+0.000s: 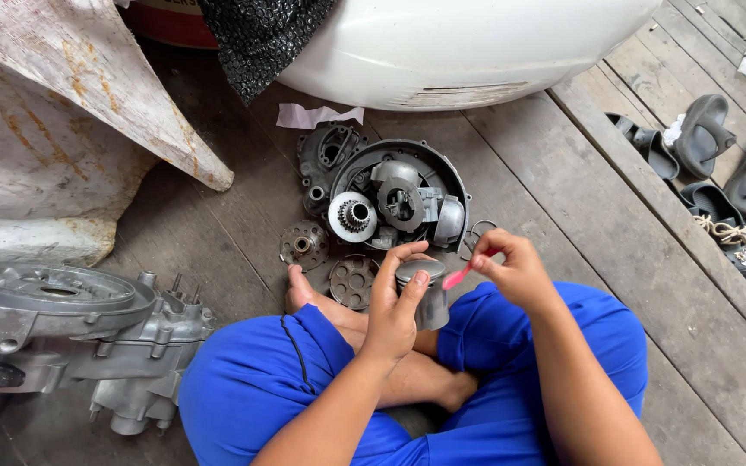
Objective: Cleaning a motorcycle piston with a toothbrush and inspecting engine gears and casing components.
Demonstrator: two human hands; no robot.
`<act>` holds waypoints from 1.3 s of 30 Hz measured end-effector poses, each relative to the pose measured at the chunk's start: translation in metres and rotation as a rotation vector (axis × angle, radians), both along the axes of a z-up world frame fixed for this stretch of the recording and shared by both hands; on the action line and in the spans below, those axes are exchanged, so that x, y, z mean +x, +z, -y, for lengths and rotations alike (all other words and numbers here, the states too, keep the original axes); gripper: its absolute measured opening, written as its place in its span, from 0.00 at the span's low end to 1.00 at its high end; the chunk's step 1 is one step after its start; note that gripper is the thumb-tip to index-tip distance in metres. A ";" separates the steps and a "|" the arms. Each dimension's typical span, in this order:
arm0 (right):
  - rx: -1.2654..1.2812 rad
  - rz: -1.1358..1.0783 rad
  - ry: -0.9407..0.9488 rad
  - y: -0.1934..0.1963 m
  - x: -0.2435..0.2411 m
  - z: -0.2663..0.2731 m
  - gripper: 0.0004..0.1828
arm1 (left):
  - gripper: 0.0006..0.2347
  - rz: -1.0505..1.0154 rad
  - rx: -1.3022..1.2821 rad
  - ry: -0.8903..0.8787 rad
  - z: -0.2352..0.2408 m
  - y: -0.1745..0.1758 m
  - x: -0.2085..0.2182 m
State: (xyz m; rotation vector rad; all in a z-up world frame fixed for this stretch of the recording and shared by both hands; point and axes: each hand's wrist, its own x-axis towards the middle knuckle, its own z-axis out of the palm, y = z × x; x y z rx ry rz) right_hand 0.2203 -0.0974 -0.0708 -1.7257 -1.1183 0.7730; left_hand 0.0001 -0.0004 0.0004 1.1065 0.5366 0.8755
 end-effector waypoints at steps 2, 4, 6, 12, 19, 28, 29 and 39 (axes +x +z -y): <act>0.016 -0.018 0.024 0.003 -0.010 -0.003 0.18 | 0.17 0.003 -0.006 -0.009 0.001 -0.001 0.001; -0.015 -0.022 0.002 0.013 -0.019 -0.006 0.17 | 0.18 0.017 -0.060 -0.010 0.002 -0.006 0.002; -0.032 -0.007 -0.038 0.002 -0.007 -0.001 0.14 | 0.18 0.013 -0.063 -0.001 0.002 -0.006 0.002; -0.052 -0.004 -0.055 0.009 -0.018 -0.003 0.13 | 0.25 -0.093 0.087 0.011 0.005 -0.009 0.002; 0.069 0.094 0.063 0.035 -0.034 -0.011 0.14 | 0.18 -0.240 0.208 0.199 0.001 -0.006 0.003; 0.156 -0.121 0.084 0.032 -0.037 -0.009 0.33 | 0.11 -0.105 0.286 0.244 -0.025 0.032 -0.016; 0.154 -0.122 0.087 0.027 -0.037 -0.010 0.33 | 0.11 -0.106 0.284 0.247 -0.030 0.035 -0.021; 0.146 0.116 0.103 0.049 -0.069 -0.017 0.35 | 0.13 -0.105 0.122 0.141 -0.042 0.003 -0.029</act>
